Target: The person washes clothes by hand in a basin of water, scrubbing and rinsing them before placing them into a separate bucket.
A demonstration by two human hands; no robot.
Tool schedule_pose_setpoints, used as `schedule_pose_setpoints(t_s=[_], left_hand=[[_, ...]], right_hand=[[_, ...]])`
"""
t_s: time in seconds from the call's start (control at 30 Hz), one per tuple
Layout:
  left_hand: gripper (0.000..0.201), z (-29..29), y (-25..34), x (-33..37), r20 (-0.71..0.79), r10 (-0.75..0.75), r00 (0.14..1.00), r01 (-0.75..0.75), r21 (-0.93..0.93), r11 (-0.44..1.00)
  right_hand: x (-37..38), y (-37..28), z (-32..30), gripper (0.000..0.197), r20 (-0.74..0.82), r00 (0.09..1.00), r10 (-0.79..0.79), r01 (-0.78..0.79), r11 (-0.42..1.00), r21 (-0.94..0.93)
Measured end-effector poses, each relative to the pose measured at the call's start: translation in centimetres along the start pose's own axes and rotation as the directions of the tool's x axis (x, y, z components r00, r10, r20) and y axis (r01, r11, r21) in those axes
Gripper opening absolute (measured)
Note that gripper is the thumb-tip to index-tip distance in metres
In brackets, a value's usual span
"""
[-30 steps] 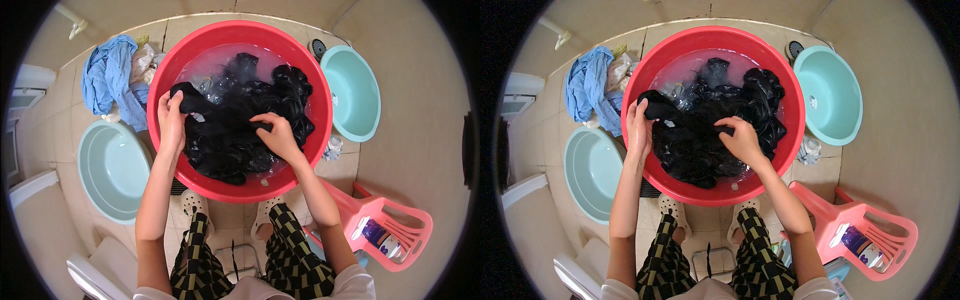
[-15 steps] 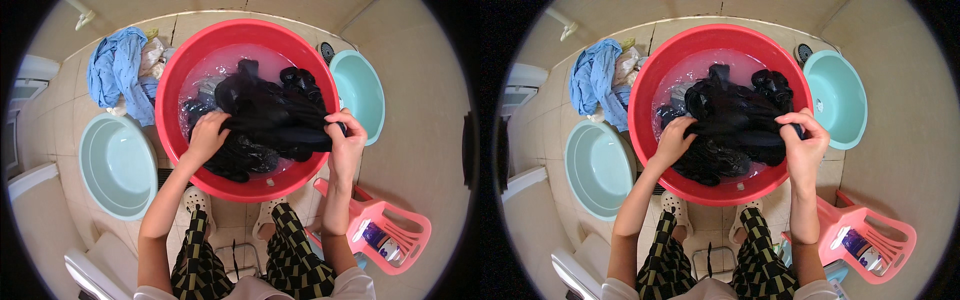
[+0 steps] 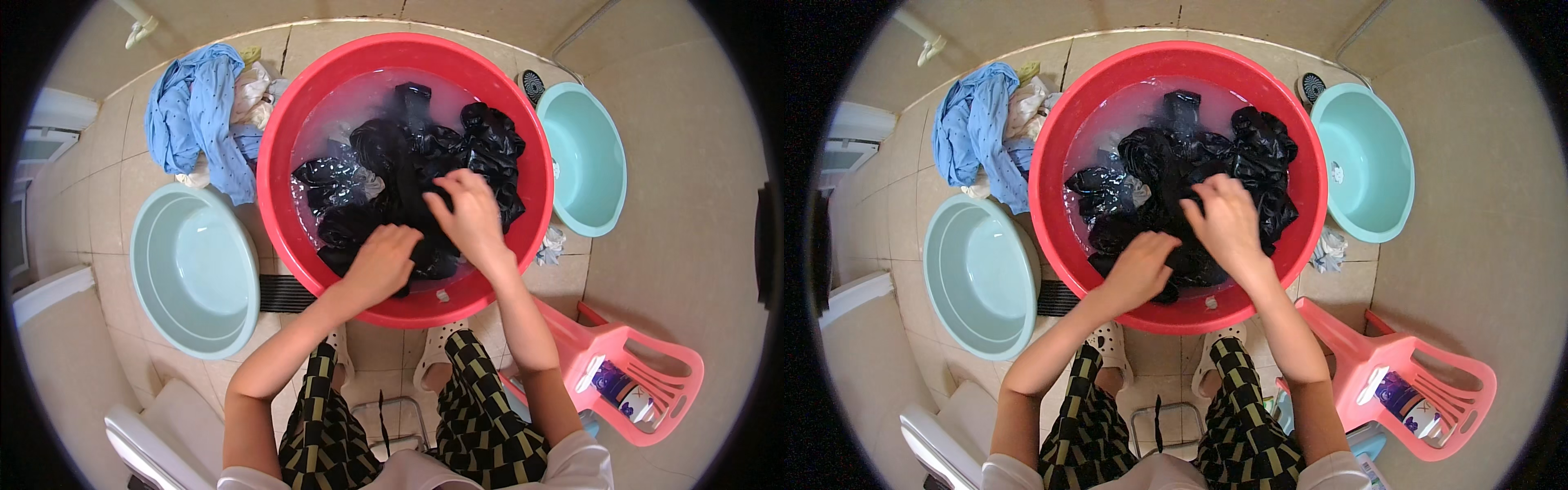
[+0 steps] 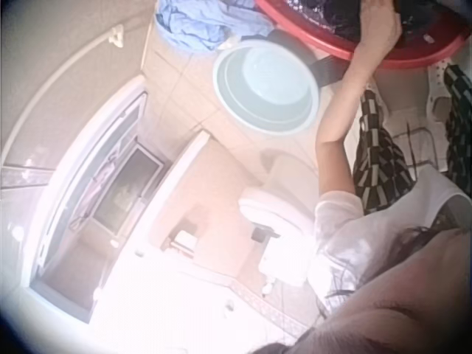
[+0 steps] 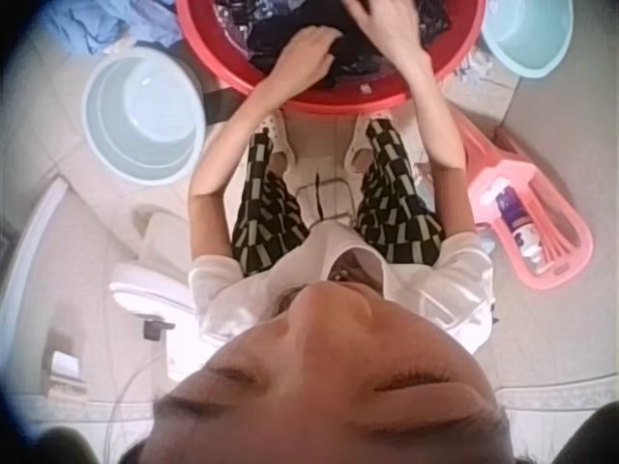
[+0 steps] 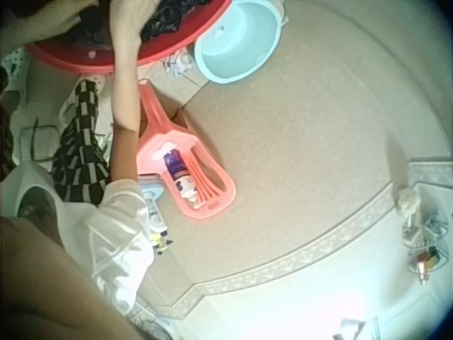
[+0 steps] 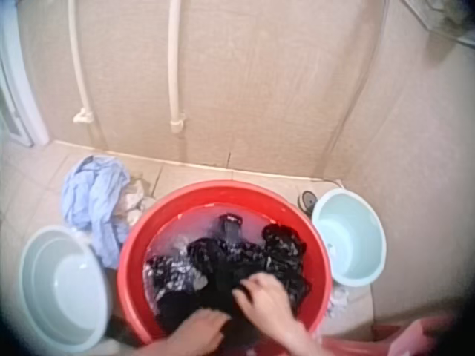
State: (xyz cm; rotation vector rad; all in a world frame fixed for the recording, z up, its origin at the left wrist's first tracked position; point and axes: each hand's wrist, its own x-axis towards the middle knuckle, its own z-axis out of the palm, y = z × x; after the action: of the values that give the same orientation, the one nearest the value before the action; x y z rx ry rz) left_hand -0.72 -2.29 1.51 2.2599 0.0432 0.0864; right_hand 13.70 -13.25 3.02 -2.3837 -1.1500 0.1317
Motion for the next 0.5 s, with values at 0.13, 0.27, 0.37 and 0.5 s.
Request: schedule_pose_setpoints(t_s=[0.13, 0.27, 0.37, 0.5], left_hand=[[0.037, 2.1, 1.4, -0.3, 0.156, -0.019, 0.988, 0.026, -0.043, 0.999], [0.038, 2.7, 1.6, -0.7, 0.225, -0.061, 0.972, 0.109, -0.211, 0.971], [0.04, 3.4, 1.4, -1.3, 0.311, -0.106, 0.944, 0.205, -0.306, 0.93], [0.041, 3.7, 1.1, -1.7, 0.45, -0.103, 0.887, 0.258, -0.297, 0.919]], right_hand=[[1.0, -0.3, 4.9, 0.065, 0.271, 0.954, 0.129, -0.105, 0.989, -0.102], [1.1, 2.0, 6.9, 0.047, 0.066, 0.992, 0.107, -0.113, 0.988, 0.104], [1.8, 3.1, 4.6, 0.027, 0.161, 0.928, 0.336, -0.35, 0.637, 0.687], [1.6, 2.1, -1.3, 0.02, 0.295, 0.858, 0.421, -0.457, 0.363, 0.812]])
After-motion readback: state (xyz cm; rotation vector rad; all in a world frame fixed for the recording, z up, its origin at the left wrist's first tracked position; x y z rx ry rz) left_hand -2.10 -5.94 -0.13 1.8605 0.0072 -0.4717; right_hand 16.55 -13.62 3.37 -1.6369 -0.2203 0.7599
